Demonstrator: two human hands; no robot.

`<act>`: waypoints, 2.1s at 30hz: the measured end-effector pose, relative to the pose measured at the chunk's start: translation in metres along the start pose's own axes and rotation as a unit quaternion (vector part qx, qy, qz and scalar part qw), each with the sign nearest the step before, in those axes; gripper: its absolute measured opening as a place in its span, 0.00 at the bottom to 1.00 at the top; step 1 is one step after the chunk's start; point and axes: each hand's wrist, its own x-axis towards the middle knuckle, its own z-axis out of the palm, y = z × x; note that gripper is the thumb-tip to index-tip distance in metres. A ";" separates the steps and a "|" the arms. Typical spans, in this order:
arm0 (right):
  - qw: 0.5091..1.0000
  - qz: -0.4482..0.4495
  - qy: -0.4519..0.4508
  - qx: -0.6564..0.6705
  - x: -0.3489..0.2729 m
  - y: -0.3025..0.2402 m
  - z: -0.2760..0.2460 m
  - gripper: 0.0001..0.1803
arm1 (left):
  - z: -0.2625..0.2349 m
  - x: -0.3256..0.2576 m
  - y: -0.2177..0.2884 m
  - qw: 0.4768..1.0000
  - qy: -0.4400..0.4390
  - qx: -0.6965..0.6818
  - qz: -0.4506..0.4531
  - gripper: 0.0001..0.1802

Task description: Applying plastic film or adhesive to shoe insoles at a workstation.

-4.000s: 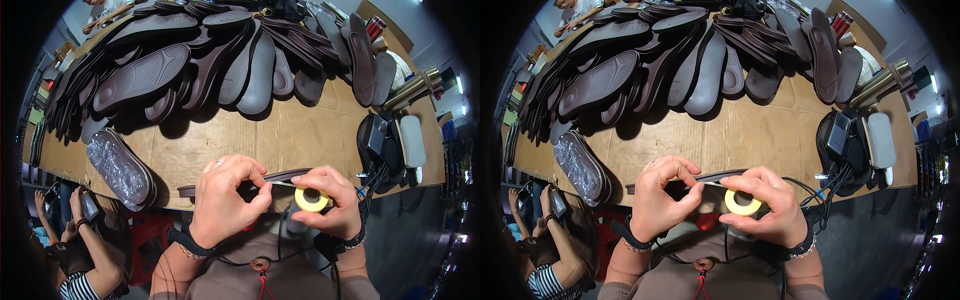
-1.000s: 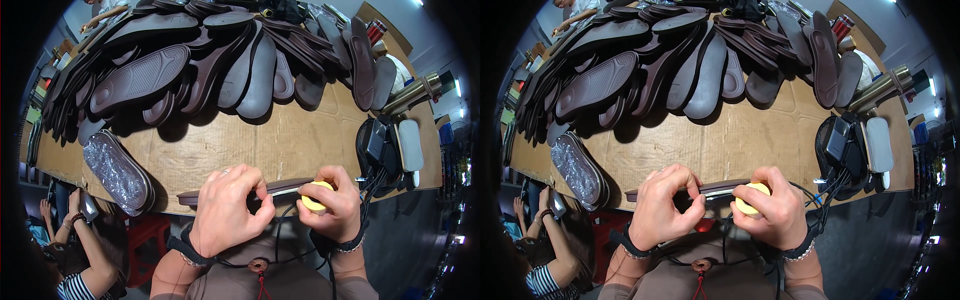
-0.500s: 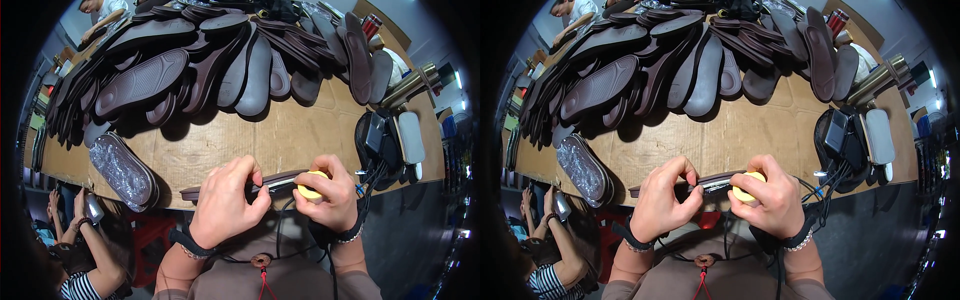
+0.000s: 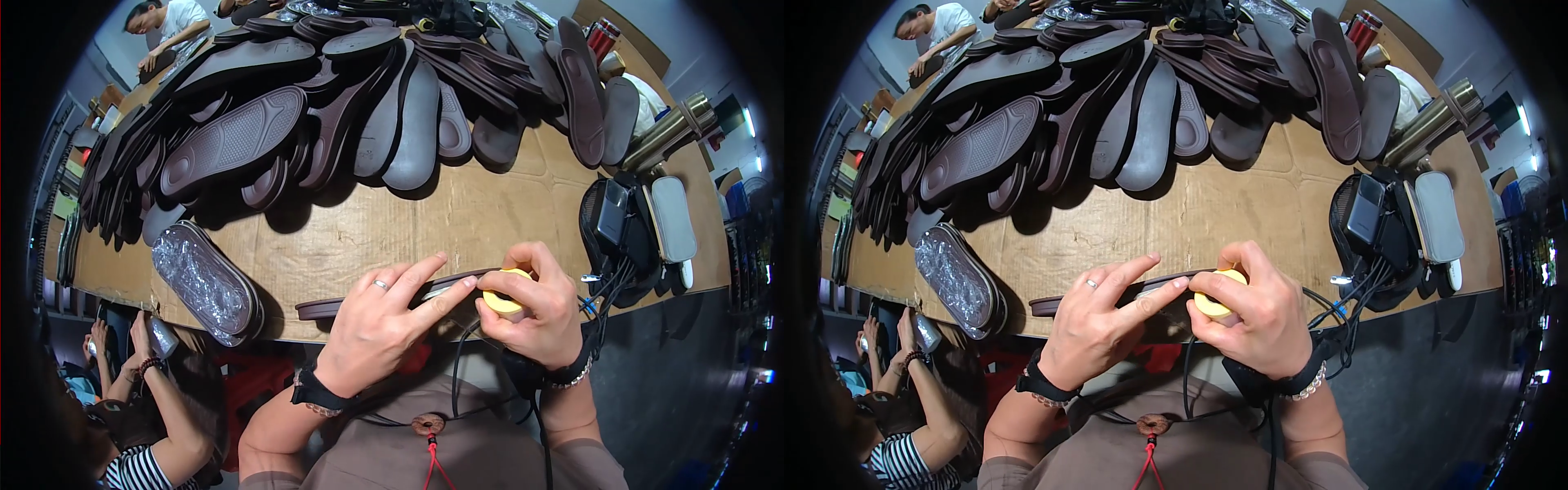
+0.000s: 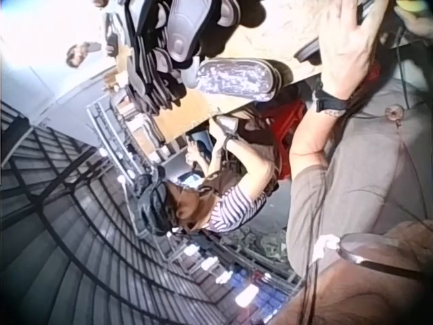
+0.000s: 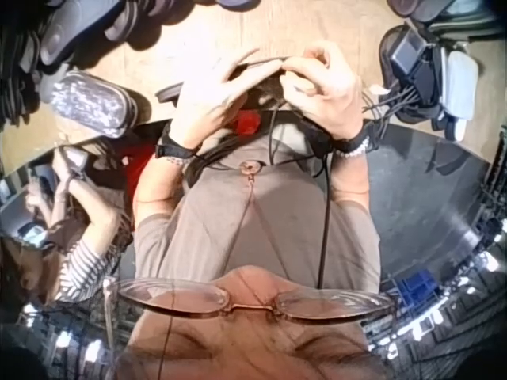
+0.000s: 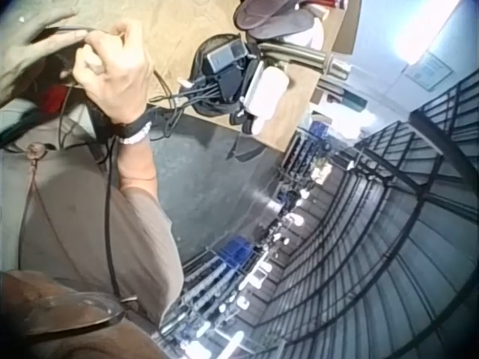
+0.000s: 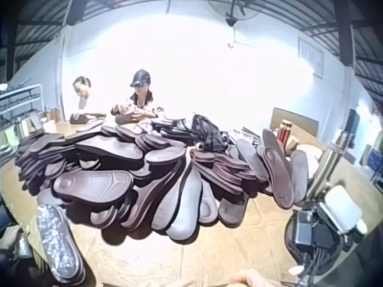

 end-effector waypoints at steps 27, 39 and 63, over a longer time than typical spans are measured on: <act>0.992 0.040 0.037 0.110 -0.018 0.008 -0.007 0.25 | -0.016 -0.031 -0.004 0.997 0.053 0.056 -0.024 0.30; 0.978 0.111 0.151 0.091 -0.021 0.005 0.003 0.19 | -0.006 -0.043 -0.006 0.992 0.101 0.075 -0.022 0.28; 0.976 0.149 0.148 0.064 -0.016 0.001 0.005 0.23 | -0.006 -0.043 0.003 0.991 0.120 0.048 -0.032 0.25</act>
